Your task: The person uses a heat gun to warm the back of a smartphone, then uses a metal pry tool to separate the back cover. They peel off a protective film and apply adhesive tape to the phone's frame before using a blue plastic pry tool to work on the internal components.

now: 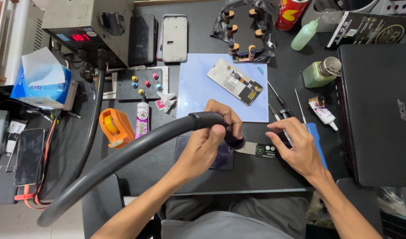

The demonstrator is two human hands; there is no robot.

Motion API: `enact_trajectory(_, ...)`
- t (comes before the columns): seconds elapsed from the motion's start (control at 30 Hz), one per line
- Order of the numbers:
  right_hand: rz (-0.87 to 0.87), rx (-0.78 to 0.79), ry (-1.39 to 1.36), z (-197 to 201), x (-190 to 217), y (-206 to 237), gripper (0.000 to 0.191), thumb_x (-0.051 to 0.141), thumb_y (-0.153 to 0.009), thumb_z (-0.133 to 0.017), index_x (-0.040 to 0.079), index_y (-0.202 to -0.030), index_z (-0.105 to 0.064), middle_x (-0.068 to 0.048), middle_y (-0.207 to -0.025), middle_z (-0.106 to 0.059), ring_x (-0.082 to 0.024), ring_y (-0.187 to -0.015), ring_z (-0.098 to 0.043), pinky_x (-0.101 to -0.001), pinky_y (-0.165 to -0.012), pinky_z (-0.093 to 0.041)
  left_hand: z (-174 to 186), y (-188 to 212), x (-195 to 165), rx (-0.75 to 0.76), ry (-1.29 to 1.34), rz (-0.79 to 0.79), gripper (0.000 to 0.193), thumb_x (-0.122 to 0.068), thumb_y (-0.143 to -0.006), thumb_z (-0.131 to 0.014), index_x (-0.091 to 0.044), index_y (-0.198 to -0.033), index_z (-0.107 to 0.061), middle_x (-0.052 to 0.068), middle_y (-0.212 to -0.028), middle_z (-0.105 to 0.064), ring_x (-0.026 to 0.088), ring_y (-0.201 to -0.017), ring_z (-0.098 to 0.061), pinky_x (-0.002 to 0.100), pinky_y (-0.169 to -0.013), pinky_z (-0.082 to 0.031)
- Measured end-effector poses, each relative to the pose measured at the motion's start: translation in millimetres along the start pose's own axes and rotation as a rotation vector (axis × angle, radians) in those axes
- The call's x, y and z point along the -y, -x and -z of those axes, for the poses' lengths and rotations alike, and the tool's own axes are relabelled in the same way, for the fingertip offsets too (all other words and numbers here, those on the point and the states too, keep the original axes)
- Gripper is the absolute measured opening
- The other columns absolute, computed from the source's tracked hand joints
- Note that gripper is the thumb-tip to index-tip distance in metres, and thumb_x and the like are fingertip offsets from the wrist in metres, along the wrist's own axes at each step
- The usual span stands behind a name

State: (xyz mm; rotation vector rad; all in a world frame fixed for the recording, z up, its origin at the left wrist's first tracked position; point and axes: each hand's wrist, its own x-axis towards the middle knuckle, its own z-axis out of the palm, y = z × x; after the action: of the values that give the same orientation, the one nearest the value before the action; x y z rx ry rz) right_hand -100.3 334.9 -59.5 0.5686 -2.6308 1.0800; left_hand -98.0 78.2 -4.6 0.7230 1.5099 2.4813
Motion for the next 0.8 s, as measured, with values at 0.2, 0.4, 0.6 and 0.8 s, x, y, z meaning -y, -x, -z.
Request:
enact_trajectory(0.2,-0.005,0.004,-0.02,1.5,-1.2,1.1,0.022,0.007,-0.086,-0.077,0.0,-0.106,-0.07,-0.011,-0.098,-0.068,-0.023,-0.088,-0.069,-0.0332,-0.078,-0.054,10.7,3.3,-21.4,-0.042,-0.439,0.171,0.048,-0.052,-0.107,-0.053,-0.005,-0.112,-0.049,0.002,-0.093,-0.047,0.011,-0.084,-0.044,0.026,-0.078,-0.041)
enact_trajectory(0.4,0.005,0.009,-0.004,1.2,-3.7,1.5,0.023,0.008,-0.085,-0.078,0.0,-0.105,-0.07,-0.011,-0.098,-0.068,-0.023,-0.089,-0.068,-0.0335,-0.078,-0.054,5.7,3.6,-11.6,-0.001,-0.254,0.086,0.053,-0.058,-0.108,-0.052,-0.006,-0.116,-0.046,0.002,-0.095,-0.051,0.011,-0.089,-0.046,0.026,-0.084,-0.042)
enact_trajectory(0.6,-0.012,0.012,-0.012,0.1,-1.9,1.1,0.023,0.009,-0.085,-0.078,0.0,-0.105,-0.07,-0.01,-0.098,-0.068,-0.023,-0.088,-0.068,-0.0332,-0.078,-0.054,-3.0,3.5,-6.9,0.058,-0.033,0.018,0.051,-0.057,-0.11,-0.054,-0.008,-0.117,-0.042,0.003,-0.104,-0.054,0.013,-0.095,-0.053,0.029,-0.097,-0.046)
enact_trajectory(0.8,-0.002,0.018,0.003,1.4,-1.8,1.2,0.023,0.009,-0.085,-0.078,0.0,-0.104,-0.071,-0.01,-0.098,-0.068,-0.023,-0.089,-0.068,-0.0338,-0.078,-0.053,5.1,-0.9,-26.6,-0.055,-0.679,0.191,0.04,-0.046,-0.104,-0.058,-0.006,-0.108,-0.053,0.001,-0.084,-0.052,0.01,-0.076,-0.048,0.026,-0.072,-0.045)
